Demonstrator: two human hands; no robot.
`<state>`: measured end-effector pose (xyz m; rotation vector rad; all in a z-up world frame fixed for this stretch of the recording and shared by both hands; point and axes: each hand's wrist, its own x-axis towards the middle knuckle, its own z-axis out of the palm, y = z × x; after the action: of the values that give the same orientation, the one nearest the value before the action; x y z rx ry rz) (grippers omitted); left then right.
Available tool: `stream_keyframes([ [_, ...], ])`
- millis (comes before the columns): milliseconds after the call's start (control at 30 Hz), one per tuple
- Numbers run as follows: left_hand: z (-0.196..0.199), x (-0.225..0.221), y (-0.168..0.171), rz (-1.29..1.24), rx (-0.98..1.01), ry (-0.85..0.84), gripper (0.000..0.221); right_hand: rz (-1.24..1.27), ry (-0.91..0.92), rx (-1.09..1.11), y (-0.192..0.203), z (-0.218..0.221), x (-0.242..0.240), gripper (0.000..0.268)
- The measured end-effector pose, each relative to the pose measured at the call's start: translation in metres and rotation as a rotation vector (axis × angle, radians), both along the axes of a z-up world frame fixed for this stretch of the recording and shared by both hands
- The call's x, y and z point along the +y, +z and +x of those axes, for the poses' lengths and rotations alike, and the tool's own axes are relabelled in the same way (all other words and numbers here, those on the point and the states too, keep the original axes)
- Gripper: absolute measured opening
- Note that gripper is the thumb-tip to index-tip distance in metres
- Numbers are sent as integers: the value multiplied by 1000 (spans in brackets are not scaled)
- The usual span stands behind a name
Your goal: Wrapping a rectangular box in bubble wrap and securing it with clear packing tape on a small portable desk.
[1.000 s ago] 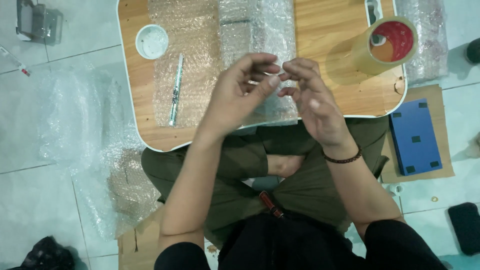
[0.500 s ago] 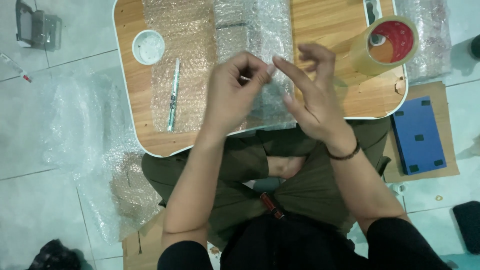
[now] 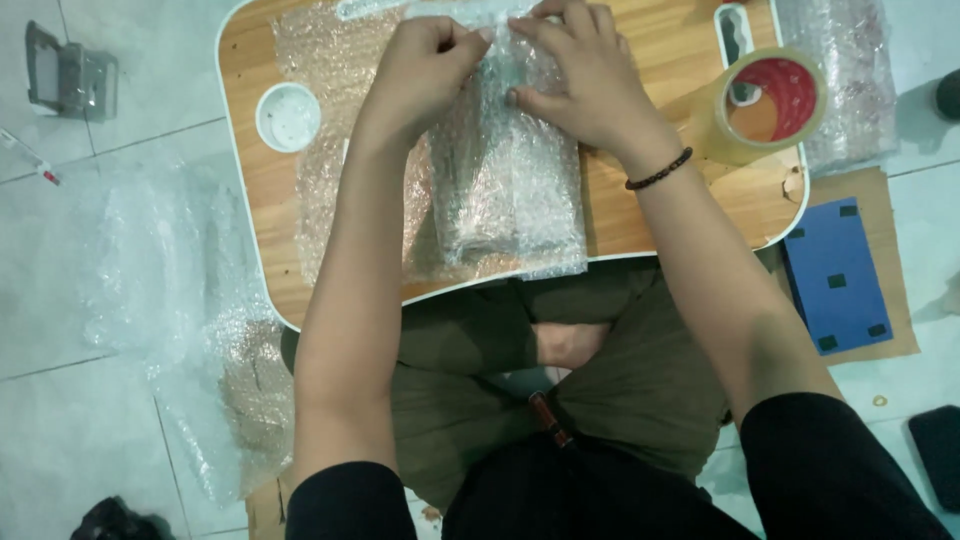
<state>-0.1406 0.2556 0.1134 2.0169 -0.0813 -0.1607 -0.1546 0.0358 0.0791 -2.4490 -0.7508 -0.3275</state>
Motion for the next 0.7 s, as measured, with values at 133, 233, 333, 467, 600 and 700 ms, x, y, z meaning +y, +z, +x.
stream_keyframes([
  [133,12,0,-12,123,-57,-11,24,-29,-17,14,-4,4,3,64],
  [233,16,-5,-7,190,-23,-6,26,-15,-22,3,-10,7,2,67],
  [333,17,-13,1,294,21,26,26,-5,-28,-11,-14,8,3,68],
  [467,21,-23,0,484,60,53,26,-16,-58,-17,-17,8,5,71],
  [600,31,-26,-22,629,-54,83,38,-10,-48,-34,-16,5,4,69],
  [700,33,-24,-23,620,-62,72,43,-11,-42,-36,-16,4,4,68],
])
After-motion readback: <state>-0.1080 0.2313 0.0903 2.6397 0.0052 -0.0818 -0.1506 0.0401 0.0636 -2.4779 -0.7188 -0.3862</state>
